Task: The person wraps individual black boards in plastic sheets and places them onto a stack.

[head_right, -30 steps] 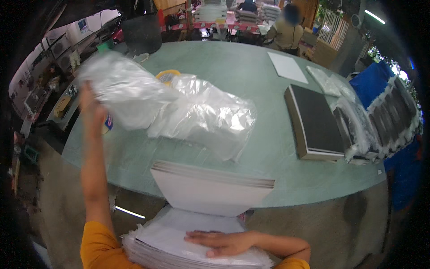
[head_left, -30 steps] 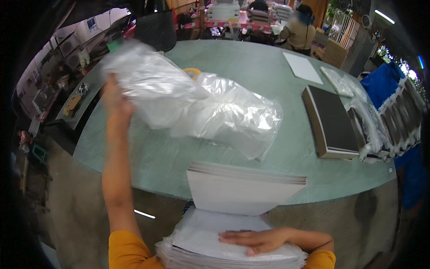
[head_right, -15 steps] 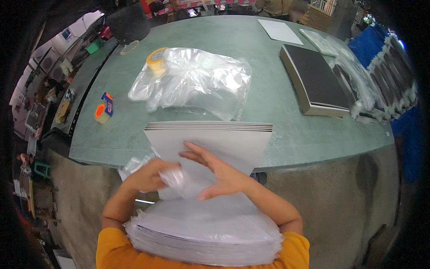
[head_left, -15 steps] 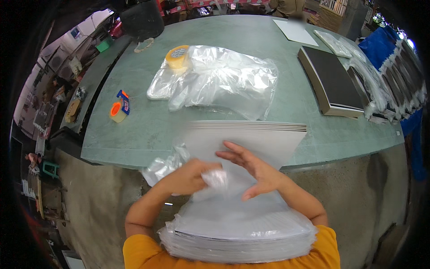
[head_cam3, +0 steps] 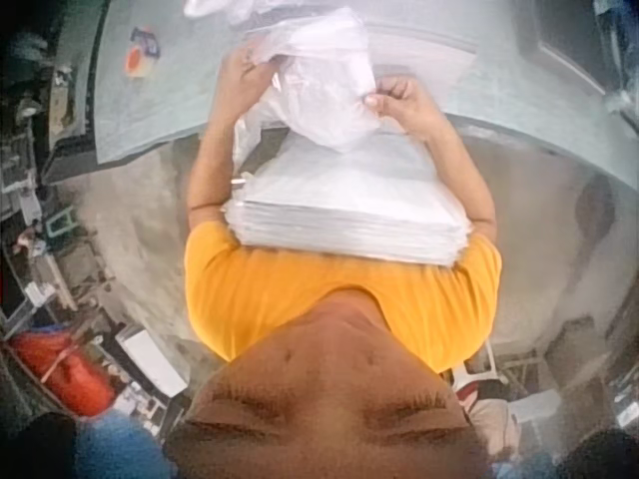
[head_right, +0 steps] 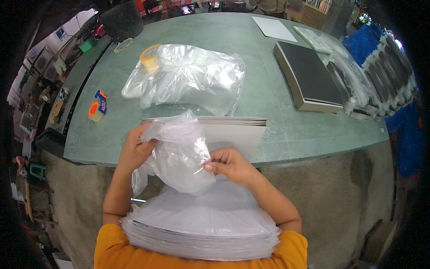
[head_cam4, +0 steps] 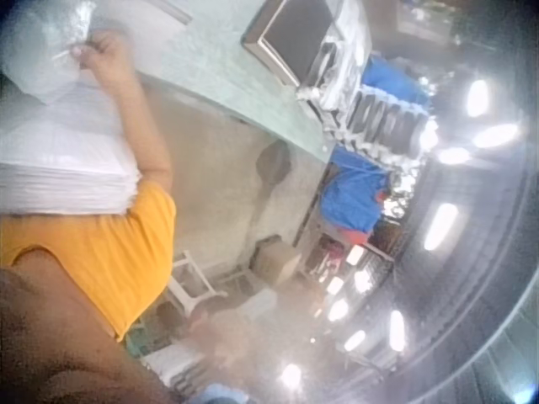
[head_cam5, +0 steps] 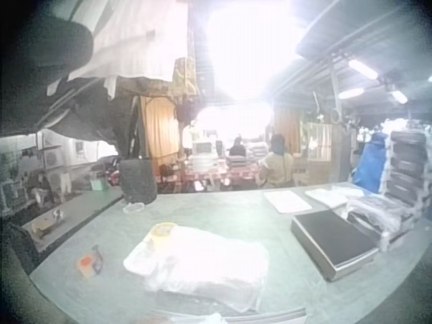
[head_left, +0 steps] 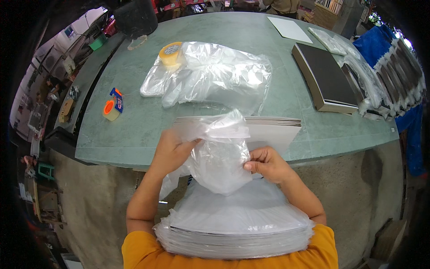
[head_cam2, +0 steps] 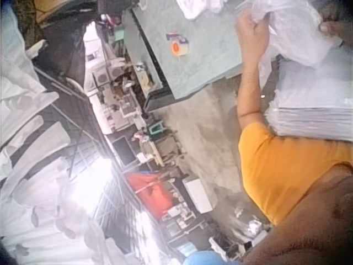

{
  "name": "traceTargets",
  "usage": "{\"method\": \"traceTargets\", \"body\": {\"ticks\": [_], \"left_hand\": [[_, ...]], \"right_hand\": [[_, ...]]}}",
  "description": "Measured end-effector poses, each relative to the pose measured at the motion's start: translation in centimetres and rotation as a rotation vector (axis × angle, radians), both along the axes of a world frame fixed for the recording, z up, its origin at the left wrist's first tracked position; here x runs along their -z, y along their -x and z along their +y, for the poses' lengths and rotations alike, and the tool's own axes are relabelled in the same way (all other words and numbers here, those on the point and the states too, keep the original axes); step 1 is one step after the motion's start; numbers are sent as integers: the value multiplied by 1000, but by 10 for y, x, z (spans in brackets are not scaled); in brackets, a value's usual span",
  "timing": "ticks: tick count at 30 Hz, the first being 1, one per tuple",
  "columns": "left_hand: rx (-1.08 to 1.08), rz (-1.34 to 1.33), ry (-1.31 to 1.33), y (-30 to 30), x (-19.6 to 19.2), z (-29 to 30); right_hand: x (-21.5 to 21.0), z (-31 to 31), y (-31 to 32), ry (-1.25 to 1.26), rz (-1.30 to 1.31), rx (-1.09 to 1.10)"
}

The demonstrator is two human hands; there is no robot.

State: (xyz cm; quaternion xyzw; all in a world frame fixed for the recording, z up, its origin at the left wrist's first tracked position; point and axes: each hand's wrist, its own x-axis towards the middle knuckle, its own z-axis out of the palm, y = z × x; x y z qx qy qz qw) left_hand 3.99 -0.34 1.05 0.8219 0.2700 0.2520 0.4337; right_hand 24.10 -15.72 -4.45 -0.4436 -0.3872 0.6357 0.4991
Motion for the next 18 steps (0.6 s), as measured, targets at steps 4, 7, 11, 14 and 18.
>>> {"method": "traceTargets", "body": {"ticks": [4,7,11,14,18], "left_hand": [[-134,32,-334,-3,-19,-13],[-430,21,-578,9,-35,-45],[179,86,49,-22,-29,-72],[248,99,334,-39,-2,-52],[240,-113,295,-40,11,-49]], "right_hand": [[-8,-1,-8,13,-192,-35],[-10,-1,-2,101,33,286],[4,10,10,-9,64,201],[4,16,14,-69,282,141],[-11,13,8,-22,371,169]]}}
